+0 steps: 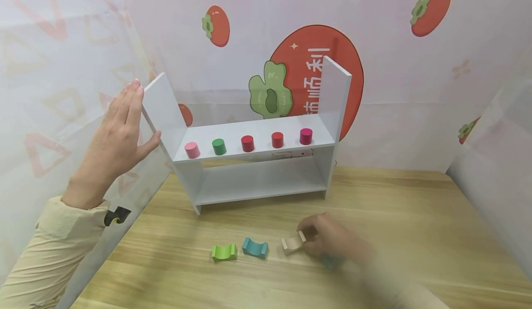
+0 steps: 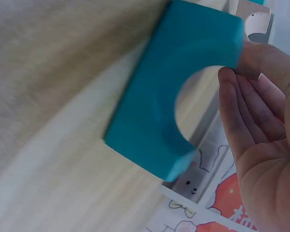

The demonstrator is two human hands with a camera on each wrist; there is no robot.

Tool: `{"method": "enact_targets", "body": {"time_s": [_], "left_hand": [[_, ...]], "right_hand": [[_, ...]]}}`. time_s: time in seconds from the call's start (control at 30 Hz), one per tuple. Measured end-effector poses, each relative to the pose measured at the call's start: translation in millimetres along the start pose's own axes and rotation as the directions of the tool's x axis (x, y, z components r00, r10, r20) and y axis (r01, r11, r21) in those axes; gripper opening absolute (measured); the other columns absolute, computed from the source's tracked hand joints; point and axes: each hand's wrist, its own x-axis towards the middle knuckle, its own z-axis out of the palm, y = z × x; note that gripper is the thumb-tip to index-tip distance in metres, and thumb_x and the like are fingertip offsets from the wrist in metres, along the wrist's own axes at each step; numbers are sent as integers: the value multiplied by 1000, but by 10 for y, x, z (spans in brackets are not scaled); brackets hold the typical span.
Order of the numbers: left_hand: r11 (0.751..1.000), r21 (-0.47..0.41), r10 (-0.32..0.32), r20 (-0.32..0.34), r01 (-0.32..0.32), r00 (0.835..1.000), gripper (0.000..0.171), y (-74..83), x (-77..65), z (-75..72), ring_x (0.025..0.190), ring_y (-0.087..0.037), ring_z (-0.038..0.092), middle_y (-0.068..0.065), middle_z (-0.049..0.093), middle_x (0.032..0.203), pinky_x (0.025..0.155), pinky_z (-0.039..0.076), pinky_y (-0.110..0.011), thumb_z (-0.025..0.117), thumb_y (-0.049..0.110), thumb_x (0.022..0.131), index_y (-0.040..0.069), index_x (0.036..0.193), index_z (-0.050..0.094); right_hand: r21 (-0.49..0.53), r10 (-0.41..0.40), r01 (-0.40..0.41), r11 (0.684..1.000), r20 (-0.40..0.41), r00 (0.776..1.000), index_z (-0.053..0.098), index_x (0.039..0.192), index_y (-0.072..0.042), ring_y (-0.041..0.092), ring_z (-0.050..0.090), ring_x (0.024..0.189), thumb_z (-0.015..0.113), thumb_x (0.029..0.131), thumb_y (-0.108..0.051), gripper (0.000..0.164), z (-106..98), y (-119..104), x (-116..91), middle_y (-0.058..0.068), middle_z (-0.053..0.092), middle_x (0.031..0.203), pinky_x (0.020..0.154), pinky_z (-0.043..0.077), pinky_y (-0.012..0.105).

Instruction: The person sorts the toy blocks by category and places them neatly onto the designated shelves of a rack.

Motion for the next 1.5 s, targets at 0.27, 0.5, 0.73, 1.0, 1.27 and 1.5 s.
{"method": "enact_targets", "body": {"time_s": [0.27, 0.5, 0.73, 1.0, 1.27, 1.5], "left_hand": [[1000, 3, 0, 1, 0, 1000, 93, 0, -4, -5, 159, -45, 29, -26, 26, 173, 134, 22, -50, 73, 6, 86, -10, 163, 24], [1000, -5, 5, -4, -5, 1000, 92, 2, 1, -8, 160, -45, 29, -27, 27, 172, 135, 22, -49, 74, 6, 86, -11, 162, 25], [1000, -4, 5, -2, -5, 1000, 91, 1, 4, -4, 160, -45, 29, -27, 28, 172, 135, 21, -49, 73, 6, 86, -11, 162, 25], [1000, 1, 7, 2, -7, 1000, 92, -4, 0, -6, 160, -45, 28, -27, 26, 172, 135, 21, -48, 73, 7, 87, -11, 162, 24], [1000, -2, -10, 2, 10, 1000, 92, -6, -5, 4, 160, -44, 27, -24, 25, 174, 134, 23, -50, 73, 7, 87, -9, 163, 23], [1000, -3, -11, 1, 11, 1000, 92, -14, -7, 15, 161, -43, 27, -24, 25, 174, 134, 23, -49, 73, 8, 87, -8, 163, 24]], "right_hand": [[0, 11, -11, 1000, 4, 1000, 77, 115, -5, 11, 75, 97, 85, 85, -7, 31, -138, -99, 157, 2, 78, 108, 83, 65, 28], [-22, 13, -13, 1000, 3, 1000, 77, 116, -5, 13, 76, 97, 86, 86, -9, 32, -299, -270, 350, 0, 78, 107, 86, 66, 31], [-43, -12, 12, 999, -18, 1000, 79, 112, -11, 12, 75, 94, 86, 86, -11, 27, -360, -392, 573, -3, 77, 101, 85, 66, 29], [-36, 2, -3, 999, -42, 999, 80, 114, -11, 12, 75, 94, 86, 85, -11, 29, -296, -555, 859, -2, 79, 101, 86, 66, 34], [-42, 29, -33, 999, -85, 996, 80, 117, -9, 8, 73, 91, 88, 85, -15, 33, -178, -624, 1161, -1, 80, 104, 85, 65, 28], [-16, 23, -25, 1000, -137, 990, 80, 113, -6, 14, 76, 91, 89, 84, -15, 31, -57, -647, 1390, 4, 80, 100, 83, 65, 28]]}}
